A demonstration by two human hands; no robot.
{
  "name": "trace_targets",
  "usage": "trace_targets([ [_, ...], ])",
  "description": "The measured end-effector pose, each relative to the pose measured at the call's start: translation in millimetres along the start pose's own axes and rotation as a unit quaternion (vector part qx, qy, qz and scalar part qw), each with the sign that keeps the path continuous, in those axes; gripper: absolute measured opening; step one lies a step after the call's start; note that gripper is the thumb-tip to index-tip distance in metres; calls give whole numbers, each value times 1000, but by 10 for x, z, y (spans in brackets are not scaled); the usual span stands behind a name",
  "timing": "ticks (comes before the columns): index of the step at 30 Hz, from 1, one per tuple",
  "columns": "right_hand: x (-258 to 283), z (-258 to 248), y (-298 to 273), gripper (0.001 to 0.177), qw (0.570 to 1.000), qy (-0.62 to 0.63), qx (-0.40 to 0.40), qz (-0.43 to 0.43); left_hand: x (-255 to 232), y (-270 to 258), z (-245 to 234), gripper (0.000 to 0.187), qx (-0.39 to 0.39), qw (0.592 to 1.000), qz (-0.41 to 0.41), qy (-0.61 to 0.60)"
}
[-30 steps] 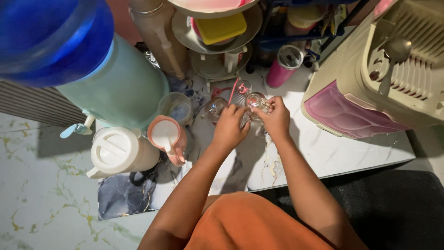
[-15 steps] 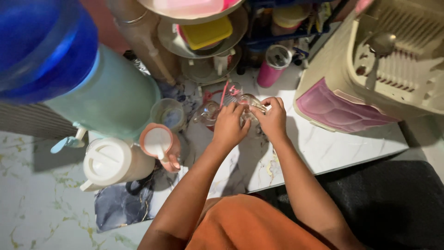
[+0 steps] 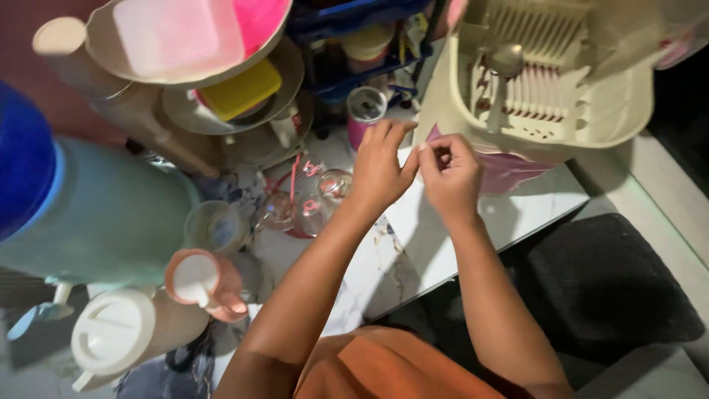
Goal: Arranging cutlery on plates and inspecting a drinking glass.
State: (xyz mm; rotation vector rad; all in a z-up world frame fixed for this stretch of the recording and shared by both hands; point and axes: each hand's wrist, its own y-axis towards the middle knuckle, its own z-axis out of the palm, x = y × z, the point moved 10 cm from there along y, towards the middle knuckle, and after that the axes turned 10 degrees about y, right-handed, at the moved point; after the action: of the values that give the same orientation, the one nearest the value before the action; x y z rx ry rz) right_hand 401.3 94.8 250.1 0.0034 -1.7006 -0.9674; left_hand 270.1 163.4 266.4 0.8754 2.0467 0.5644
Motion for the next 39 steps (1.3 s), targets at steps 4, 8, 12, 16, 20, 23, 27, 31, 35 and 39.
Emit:
trace_targets([
  [4, 164, -398, 260, 13, 999, -15, -45, -23, -308, 233, 82, 37, -18, 1000, 18, -13],
  [8, 284, -697, 616, 12, 990, -101, -78, -61, -530, 379, 212, 43, -24, 998, 55, -6],
  [12, 49, -868, 916, 22, 969, -238, -57, -27, -568, 468, 387, 41, -2, 999, 48, -5],
  [16, -296, -949, 1044, 31, 949, -301, -30, 91, -546, 511, 466, 39, 1, 999, 34, 0],
  [20, -530, -947, 1087, 37, 924, -358, 16, 131, -515, 513, 505, 36, -18, 999, 36, -21],
  [23, -674, -944, 1126, 39, 920, -370, 39, 125, -523, 517, 489, 34, -31, 998, 38, -35],
  [27, -735, -1015, 1133, 31, 941, -314, 18, 122, -507, 509, 513, 33, -22, 998, 19, -54],
  [31, -776, -1203, 1123, 29, 978, -164, -27, 124, -514, 476, 520, 35, -28, 998, 16, -58],
  [35, -286, -1124, 916, 27, 992, -14, -16, 121, -595, 371, 442, 38, -43, 995, 6, -86],
  [39, -50, -962, 478, 29, 984, 156, -12, 81, -635, 232, 380, 35, -36, 989, -40, -139],
])
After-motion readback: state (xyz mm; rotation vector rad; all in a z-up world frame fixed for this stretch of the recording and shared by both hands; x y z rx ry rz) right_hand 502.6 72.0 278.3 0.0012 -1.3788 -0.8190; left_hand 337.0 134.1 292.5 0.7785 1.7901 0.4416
